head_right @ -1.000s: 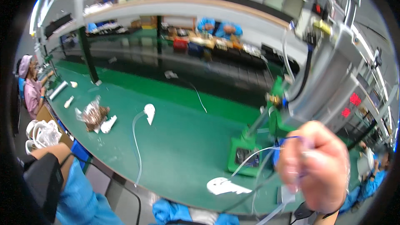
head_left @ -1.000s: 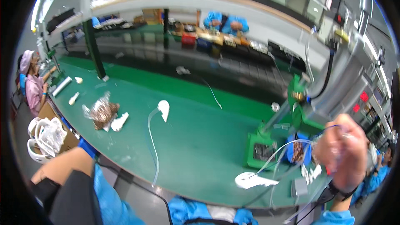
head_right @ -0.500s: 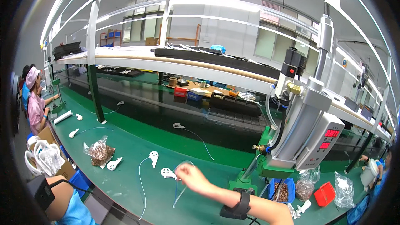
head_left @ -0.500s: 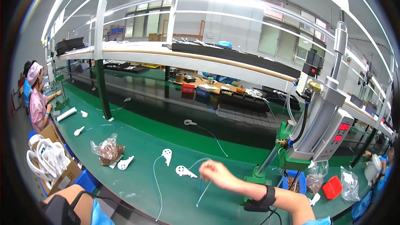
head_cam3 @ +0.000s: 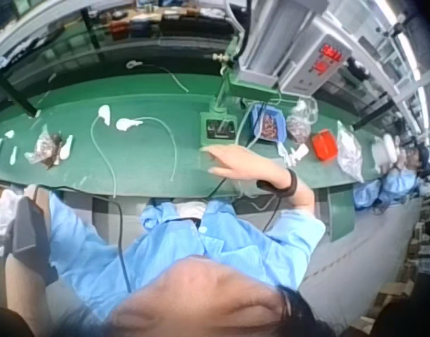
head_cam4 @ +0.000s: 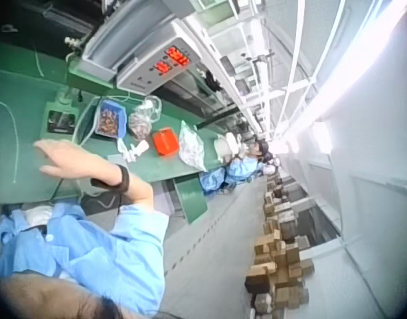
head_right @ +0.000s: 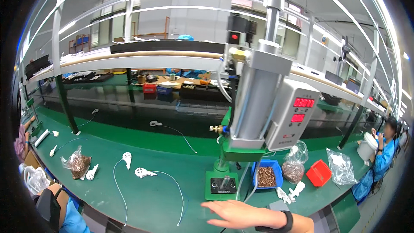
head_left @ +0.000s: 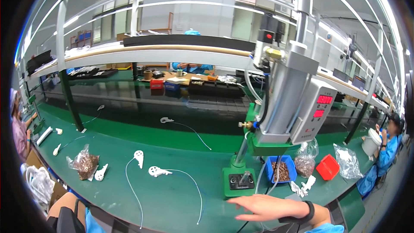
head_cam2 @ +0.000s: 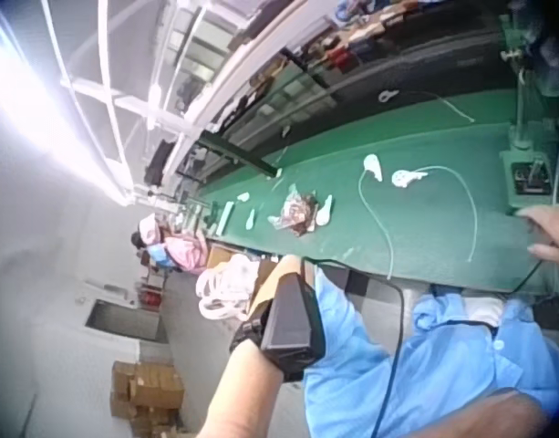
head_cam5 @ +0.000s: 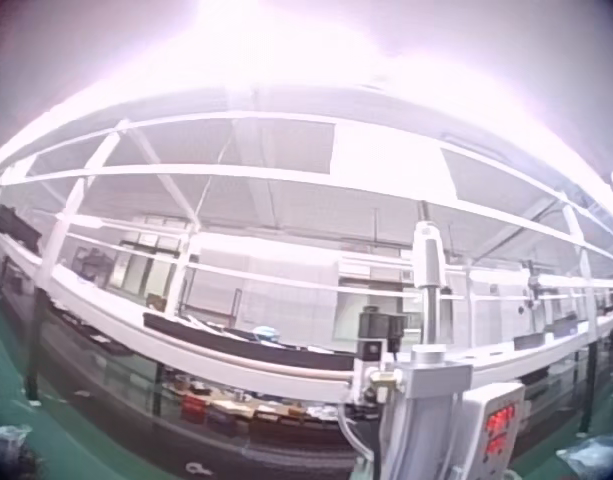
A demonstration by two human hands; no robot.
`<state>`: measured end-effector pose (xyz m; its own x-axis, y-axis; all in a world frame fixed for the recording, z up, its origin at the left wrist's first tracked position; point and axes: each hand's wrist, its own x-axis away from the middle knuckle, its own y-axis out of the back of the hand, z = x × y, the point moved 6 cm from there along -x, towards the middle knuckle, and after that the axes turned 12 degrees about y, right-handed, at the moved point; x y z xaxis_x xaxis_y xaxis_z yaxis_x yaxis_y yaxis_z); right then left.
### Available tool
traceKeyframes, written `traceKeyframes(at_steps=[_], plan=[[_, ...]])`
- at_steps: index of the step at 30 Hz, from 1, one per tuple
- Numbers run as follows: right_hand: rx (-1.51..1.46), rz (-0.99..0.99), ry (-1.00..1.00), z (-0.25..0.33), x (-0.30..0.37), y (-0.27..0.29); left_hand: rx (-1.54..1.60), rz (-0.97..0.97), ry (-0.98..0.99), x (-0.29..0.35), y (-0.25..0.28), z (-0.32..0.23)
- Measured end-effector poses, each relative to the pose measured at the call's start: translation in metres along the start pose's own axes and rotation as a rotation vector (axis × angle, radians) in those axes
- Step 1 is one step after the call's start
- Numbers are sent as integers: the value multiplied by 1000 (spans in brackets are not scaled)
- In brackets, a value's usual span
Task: Manually positioning a small plastic white component into an industrial heat-stamping machine and repeating the process for multiple units.
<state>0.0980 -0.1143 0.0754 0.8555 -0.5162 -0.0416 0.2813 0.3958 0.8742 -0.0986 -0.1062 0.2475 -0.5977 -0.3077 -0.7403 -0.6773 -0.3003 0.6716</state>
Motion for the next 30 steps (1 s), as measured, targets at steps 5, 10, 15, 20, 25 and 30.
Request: traceKeyframes(at_steps=[5, 10, 15, 20, 25, 30], plan=[[4, -89, -187, -3, 89, 5, 28, 17, -16, -21, -23, 0], [-198, -326, -546, -22, 175, -9, 51, 43, -31, -35, -48, 2], [-244, -746, -800, -18, 231, -45, 35, -5, -54, -37, -45, 2], [-287, -867, -920, -28, 245, -72, 59, 8, -59, -49, -58, 9], [-281, -912, -1014, -62, 251, -67, 57, 58, -57, -58, -69, 18], [-157, -932, -1048, -52, 254, -57, 74, -18, -99, -56, -69, 18]])
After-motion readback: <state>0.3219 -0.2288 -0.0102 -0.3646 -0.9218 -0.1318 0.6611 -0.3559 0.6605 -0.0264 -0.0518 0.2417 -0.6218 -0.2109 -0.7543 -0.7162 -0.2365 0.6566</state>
